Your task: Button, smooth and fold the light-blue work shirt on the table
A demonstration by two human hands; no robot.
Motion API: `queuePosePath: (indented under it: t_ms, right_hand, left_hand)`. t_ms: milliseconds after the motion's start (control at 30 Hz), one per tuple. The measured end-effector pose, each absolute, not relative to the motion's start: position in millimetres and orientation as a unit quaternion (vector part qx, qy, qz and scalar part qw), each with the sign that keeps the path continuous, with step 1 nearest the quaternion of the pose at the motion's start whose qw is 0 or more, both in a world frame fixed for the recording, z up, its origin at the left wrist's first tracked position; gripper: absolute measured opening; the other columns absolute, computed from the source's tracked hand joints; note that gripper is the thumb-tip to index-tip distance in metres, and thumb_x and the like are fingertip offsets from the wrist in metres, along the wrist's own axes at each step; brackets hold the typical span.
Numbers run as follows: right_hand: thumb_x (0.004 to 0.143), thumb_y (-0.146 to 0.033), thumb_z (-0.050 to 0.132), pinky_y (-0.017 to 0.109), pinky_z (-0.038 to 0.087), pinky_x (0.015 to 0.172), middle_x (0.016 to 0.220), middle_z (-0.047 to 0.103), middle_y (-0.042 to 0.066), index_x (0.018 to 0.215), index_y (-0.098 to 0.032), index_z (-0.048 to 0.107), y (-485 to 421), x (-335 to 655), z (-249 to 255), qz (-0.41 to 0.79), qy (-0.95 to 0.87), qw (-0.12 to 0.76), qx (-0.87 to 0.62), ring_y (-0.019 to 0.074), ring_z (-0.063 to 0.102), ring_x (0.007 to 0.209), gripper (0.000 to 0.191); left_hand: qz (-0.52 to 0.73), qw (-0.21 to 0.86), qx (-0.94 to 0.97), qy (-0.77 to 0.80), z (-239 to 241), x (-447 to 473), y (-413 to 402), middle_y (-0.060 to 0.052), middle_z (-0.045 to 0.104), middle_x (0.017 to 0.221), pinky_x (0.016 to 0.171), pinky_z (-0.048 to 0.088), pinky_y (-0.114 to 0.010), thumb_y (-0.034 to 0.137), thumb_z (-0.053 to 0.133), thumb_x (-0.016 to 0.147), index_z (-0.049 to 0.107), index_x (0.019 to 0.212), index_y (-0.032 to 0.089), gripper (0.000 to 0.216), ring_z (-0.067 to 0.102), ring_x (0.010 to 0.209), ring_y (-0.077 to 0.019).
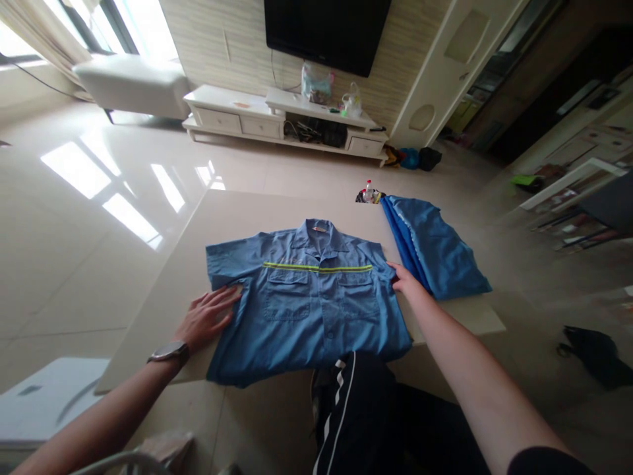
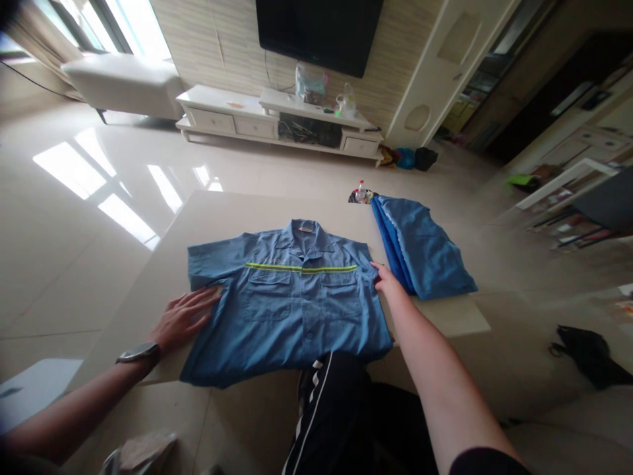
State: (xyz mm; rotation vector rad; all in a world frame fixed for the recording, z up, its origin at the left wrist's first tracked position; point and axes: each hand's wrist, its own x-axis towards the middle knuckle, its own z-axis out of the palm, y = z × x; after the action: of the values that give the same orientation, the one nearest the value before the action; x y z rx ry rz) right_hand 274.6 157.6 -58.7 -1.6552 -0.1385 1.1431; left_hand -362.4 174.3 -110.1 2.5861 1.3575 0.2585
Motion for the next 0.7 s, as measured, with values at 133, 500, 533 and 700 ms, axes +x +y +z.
queuePosePath:
  t_ms: [133, 500, 533, 700]
  right_hand:
    - [0.079, -0.022, 0.068, 0.038, 0.064, 0.069, 0.076, 0.075, 0.006, 0.091, -0.017, 0.065, 157, 281, -49, 0.377, -0.102, 0.579, -0.716, 0.0209, 0.072, 0.07, 0.013]
    - [0.073, -0.016, 0.07, 0.045, 0.044, 0.116, 0.14, 0.067, 0.007, 0.117, -0.024, 0.072, 131, 207, -68, 0.244, -0.616, 0.352, -0.662, 0.0273, 0.057, 0.134, 0.044]
    - [0.076, -0.013, 0.066, 0.047, 0.04, 0.119, 0.149, 0.06, 0.007, 0.128, -0.025, 0.068, 126, 203, -72, 0.218, -0.678, 0.264, -0.651, 0.0276, 0.051, 0.142, 0.053]
    - [0.089, -0.017, 0.052, 0.055, 0.03, 0.123, 0.167, 0.036, 0.005, 0.16, -0.029, 0.039, 109, 207, -86, 0.107, -0.731, 0.076, -0.67, 0.03, 0.028, 0.157, 0.073]
  left_hand:
    - [0.086, 0.101, 0.876, 0.464, -107, -361, 173, 0.0, 0.046, 0.162, 0.123, 0.025, -0.053, 0.045, 0.042, 0.101, 0.052, 0.152, 0.036, 0.053, 0.038, 0.152, -0.029]
    - [0.086, 0.098, 0.874, 0.467, -111, -363, 174, 0.001, 0.045, 0.163, 0.124, 0.024, -0.051, 0.043, 0.042, 0.1, 0.05, 0.153, 0.036, 0.054, 0.037, 0.152, -0.0274]
    - [0.09, 0.101, 0.873, 0.469, -111, -362, 174, 0.0, 0.045, 0.162, 0.124, 0.024, -0.051, 0.043, 0.042, 0.1, 0.051, 0.153, 0.036, 0.054, 0.038, 0.152, -0.0278]
    - [0.094, 0.109, 0.867, 0.477, -109, -360, 173, 0.0, 0.048, 0.161, 0.124, 0.024, -0.052, 0.043, 0.042, 0.1, 0.053, 0.151, 0.035, 0.053, 0.038, 0.151, -0.0283]
